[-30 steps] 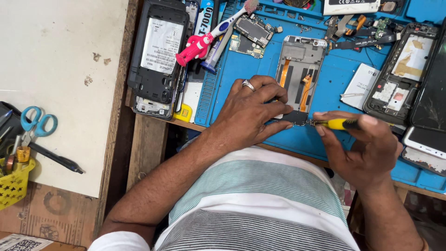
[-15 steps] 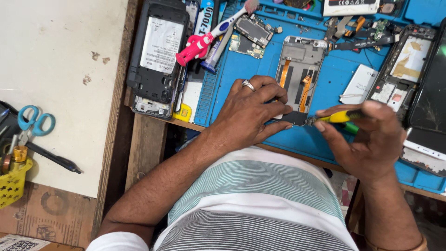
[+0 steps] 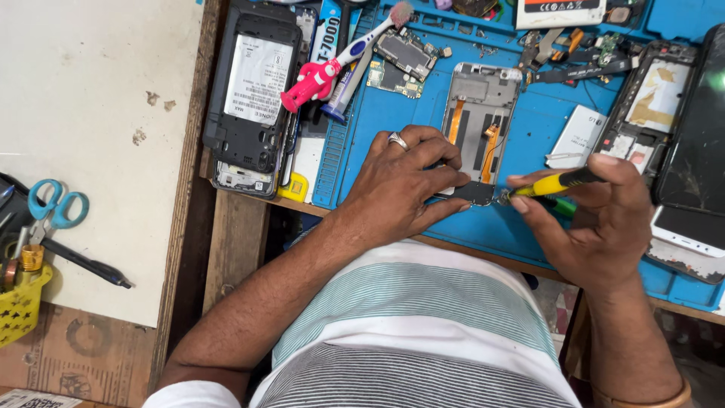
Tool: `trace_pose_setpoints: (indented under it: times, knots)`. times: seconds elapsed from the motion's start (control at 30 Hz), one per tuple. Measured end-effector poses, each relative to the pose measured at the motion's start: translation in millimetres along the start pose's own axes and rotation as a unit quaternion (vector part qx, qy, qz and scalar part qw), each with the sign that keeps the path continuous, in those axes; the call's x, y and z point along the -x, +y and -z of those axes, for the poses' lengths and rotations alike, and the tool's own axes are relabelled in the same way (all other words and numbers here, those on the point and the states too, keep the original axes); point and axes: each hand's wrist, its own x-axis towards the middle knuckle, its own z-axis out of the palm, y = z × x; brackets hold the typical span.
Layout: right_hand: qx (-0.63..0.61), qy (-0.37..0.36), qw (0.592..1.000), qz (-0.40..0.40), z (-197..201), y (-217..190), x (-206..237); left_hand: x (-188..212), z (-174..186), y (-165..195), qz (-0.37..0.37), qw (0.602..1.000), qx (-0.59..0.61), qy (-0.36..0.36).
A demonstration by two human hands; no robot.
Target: The person uses a yellow-handled screwdriver to remove screws from a disassembled smartphone chassis on a blue work mat. They then lift and set aside a small circuit board, continuing to unscrew and separate internal components.
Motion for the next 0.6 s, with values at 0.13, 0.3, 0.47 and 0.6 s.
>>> trace_pose_setpoints:
  times: [0.13,0.3,0.47,0.6]
  knots:
    - [-0.032,-0.011,0.998,0.050,-3.5,-0.2,-7.1,-1.3,1.6,0.7,0.007,1.000,0.006,-0.015]
    - [0.040,0.047,0.998,-0.029,-5.5,-1.4,-4.7,-0.4,0.9,0.4,0.006,1.000,0.004,-0.010]
    - [-0.045,-0.027,0.998,0.042,1.6,2.0,-6.3,-2.6,4.0,1.5,0.002,1.000,0.007,-0.003]
    - [-0.002,0.026,0.999,0.028,-4.5,5.8,-6.6,-2.2,5.8,2.1,0.003,1.000,0.008,-0.008]
